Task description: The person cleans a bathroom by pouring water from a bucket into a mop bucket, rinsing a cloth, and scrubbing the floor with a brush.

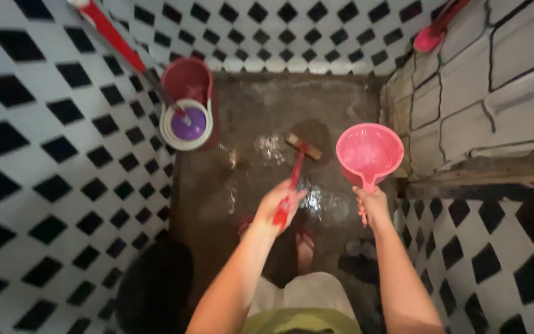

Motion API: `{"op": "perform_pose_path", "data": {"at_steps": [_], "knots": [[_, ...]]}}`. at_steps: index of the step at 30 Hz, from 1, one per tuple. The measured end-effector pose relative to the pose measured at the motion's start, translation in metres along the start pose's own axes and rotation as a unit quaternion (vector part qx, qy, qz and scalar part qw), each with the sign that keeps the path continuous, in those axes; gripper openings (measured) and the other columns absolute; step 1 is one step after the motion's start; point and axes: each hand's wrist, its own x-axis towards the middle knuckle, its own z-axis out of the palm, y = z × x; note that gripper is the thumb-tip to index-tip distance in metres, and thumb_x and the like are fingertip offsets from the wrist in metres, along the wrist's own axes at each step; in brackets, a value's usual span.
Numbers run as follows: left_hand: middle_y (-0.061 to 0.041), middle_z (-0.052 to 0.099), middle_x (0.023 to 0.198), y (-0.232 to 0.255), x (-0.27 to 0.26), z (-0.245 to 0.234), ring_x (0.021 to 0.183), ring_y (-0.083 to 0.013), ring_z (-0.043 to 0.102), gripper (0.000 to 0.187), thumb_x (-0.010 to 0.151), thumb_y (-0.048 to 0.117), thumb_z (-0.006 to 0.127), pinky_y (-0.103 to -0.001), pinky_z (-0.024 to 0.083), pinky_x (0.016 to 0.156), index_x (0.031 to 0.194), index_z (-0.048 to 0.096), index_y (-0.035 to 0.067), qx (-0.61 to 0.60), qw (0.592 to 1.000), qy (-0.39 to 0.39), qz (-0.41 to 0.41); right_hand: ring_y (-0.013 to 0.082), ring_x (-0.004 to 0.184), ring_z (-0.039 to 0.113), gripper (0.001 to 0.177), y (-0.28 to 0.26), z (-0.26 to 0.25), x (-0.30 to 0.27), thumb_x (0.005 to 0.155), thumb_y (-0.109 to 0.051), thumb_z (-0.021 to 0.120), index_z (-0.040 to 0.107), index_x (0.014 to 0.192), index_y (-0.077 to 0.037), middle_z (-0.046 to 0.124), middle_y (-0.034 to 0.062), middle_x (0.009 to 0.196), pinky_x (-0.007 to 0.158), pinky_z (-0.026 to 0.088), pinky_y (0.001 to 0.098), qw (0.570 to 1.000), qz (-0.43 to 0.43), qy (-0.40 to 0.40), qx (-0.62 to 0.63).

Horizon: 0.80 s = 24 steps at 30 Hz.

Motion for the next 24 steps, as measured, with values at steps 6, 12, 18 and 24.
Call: {"op": "perform_pose_path", "data": {"at_steps": [6,12,18,24], "knots": [[-0.01,0.06,0.089,-0.027,-0.039,0.033,0.062,-0.0093,0.059,0.054,0.093,-0.007,0.058,-0.021,0.052,0.051,0.142,0.044,0.013,-0.067,0.995,-0.071,-0.006,0.0117,0.037,0.041,0.02,0.033,-0.036,-0.022,0.088,-0.011,0.071,0.051,0.089,-0.006,0.048,0.0007,0.056,0.033,0.032,0.0301,1.0,-0.002,-0.017,-0.023],[-0.011,0.064,0.094,-0.037,-0.058,0.006,0.059,-0.0107,0.054,0.096,0.091,-0.007,0.064,-0.022,0.044,0.046,0.16,0.014,0.036,0.093,0.969,0.218,-0.064,0.0107,0.037,0.038,0.022,0.058,-0.044,-0.031,0.09,-0.011,0.071,0.05,0.087,-0.006,0.047,0.0001,0.056,0.034,0.032,0.0296,0.999,0.022,-0.025,-0.024],[-0.02,0.068,0.095,-0.038,-0.098,0.045,0.074,-0.0322,0.068,0.067,0.093,0.015,0.06,-0.043,0.056,0.062,0.154,0.034,0.021,0.678,0.658,0.315,-0.092,0.0117,0.037,0.039,0.023,0.058,-0.034,-0.023,0.089,-0.012,0.071,0.049,0.086,-0.006,0.046,0.001,0.056,0.033,0.031,0.0309,0.999,0.03,-0.026,-0.02],[-0.022,0.074,0.1,-0.061,-0.099,0.092,0.095,-0.0426,0.071,0.045,0.098,0.03,0.055,-0.057,0.055,0.084,0.14,0.054,0.017,0.834,0.497,0.232,-0.06,0.0114,0.038,0.041,0.019,0.056,-0.031,-0.001,0.089,-0.012,0.071,0.052,0.088,-0.006,0.049,0.0002,0.057,0.034,0.033,0.0299,0.999,0.02,-0.021,-0.041]]}}
